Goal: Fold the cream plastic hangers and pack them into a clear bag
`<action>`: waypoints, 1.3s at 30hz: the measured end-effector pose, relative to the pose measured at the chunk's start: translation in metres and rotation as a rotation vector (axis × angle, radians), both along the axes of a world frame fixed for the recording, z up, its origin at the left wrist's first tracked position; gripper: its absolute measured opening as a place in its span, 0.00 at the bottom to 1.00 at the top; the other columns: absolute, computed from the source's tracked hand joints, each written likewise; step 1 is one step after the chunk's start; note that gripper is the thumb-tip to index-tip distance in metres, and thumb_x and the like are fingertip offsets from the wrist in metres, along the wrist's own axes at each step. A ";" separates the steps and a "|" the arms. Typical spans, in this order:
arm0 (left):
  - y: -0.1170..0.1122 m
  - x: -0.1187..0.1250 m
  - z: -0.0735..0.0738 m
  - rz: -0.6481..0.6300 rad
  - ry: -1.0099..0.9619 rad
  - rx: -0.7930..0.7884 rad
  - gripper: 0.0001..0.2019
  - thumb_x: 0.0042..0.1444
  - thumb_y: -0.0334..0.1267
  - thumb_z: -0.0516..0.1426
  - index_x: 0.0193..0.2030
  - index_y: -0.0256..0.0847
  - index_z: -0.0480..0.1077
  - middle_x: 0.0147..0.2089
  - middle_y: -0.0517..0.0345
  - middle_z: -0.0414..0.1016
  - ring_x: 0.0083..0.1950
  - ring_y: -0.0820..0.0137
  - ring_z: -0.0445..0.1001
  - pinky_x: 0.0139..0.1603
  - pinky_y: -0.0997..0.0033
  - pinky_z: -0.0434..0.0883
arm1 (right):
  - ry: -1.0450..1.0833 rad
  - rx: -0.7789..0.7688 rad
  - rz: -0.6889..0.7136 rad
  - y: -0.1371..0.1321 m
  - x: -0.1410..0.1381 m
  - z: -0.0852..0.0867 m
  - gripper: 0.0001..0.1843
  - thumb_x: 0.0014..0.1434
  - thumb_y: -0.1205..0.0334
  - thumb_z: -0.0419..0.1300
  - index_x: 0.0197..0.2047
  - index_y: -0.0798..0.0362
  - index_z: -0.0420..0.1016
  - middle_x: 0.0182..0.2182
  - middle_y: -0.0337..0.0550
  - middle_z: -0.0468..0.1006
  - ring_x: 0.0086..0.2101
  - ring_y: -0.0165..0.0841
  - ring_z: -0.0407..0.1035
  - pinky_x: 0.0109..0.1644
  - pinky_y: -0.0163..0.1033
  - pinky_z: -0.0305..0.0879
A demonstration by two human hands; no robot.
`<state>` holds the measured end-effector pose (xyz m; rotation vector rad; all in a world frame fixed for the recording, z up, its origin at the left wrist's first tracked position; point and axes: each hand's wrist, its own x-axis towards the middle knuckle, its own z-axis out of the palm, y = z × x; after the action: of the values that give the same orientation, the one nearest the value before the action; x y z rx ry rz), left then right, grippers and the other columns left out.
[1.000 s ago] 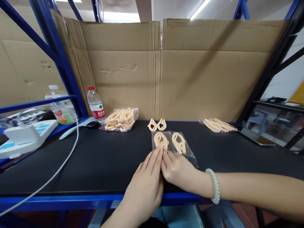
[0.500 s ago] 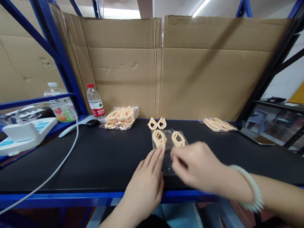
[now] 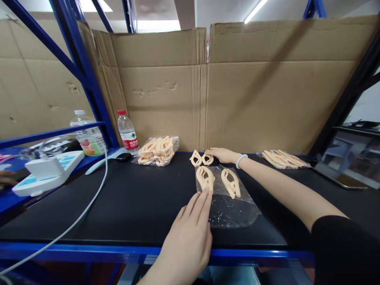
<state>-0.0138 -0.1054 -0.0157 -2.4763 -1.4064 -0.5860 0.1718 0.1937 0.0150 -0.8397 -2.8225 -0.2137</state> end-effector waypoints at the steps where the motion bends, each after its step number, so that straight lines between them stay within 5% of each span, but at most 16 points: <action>1: 0.000 0.000 0.000 0.000 0.000 0.000 0.33 0.59 0.27 0.47 0.71 0.33 0.43 0.72 0.46 0.50 0.70 0.57 0.55 0.62 0.56 0.67 | -0.009 -0.003 0.001 0.000 0.002 -0.004 0.33 0.53 0.83 0.51 0.60 0.55 0.68 0.59 0.50 0.70 0.59 0.39 0.61 0.62 0.45 0.59; 8: 0.000 0.002 -0.001 0.001 -0.012 0.006 0.33 0.58 0.27 0.47 0.71 0.34 0.45 0.71 0.46 0.52 0.68 0.56 0.58 0.59 0.55 0.69 | -0.030 0.010 -0.049 -0.001 0.032 -0.003 0.30 0.55 0.81 0.51 0.62 0.63 0.66 0.62 0.61 0.63 0.61 0.45 0.57 0.63 0.51 0.56; 15: -0.001 0.002 0.002 0.003 0.013 0.015 0.30 0.60 0.28 0.46 0.70 0.33 0.46 0.71 0.46 0.52 0.69 0.57 0.57 0.60 0.56 0.69 | -0.039 -0.046 -0.043 0.008 0.015 -0.006 0.36 0.52 0.84 0.50 0.64 0.58 0.62 0.63 0.51 0.64 0.63 0.41 0.54 0.63 0.47 0.57; 23: 0.000 0.000 0.001 -0.002 0.014 0.021 0.30 0.61 0.28 0.46 0.70 0.33 0.46 0.71 0.46 0.52 0.69 0.57 0.57 0.60 0.56 0.69 | -0.008 -0.070 -0.051 -0.007 0.037 -0.001 0.15 0.63 0.71 0.53 0.50 0.58 0.76 0.45 0.53 0.78 0.46 0.39 0.71 0.54 0.42 0.65; 32: 0.001 0.002 0.001 0.011 0.033 0.034 0.29 0.61 0.28 0.44 0.70 0.31 0.48 0.70 0.45 0.54 0.67 0.56 0.60 0.57 0.55 0.71 | 0.054 -0.018 -0.187 -0.091 0.103 -0.008 0.17 0.68 0.61 0.49 0.49 0.61 0.75 0.41 0.55 0.73 0.40 0.40 0.71 0.48 0.45 0.69; 39: 0.003 0.002 0.000 -0.004 0.032 0.040 0.28 0.62 0.29 0.45 0.70 0.30 0.48 0.71 0.45 0.53 0.68 0.56 0.59 0.60 0.55 0.69 | 0.053 0.099 -0.175 -0.184 0.124 -0.024 0.23 0.67 0.68 0.45 0.64 0.60 0.62 0.60 0.57 0.66 0.56 0.43 0.64 0.61 0.50 0.63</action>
<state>-0.0121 -0.1027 -0.0155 -2.4470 -1.3645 -0.5676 0.2959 0.0097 -0.0087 -1.0531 -2.6659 -0.3470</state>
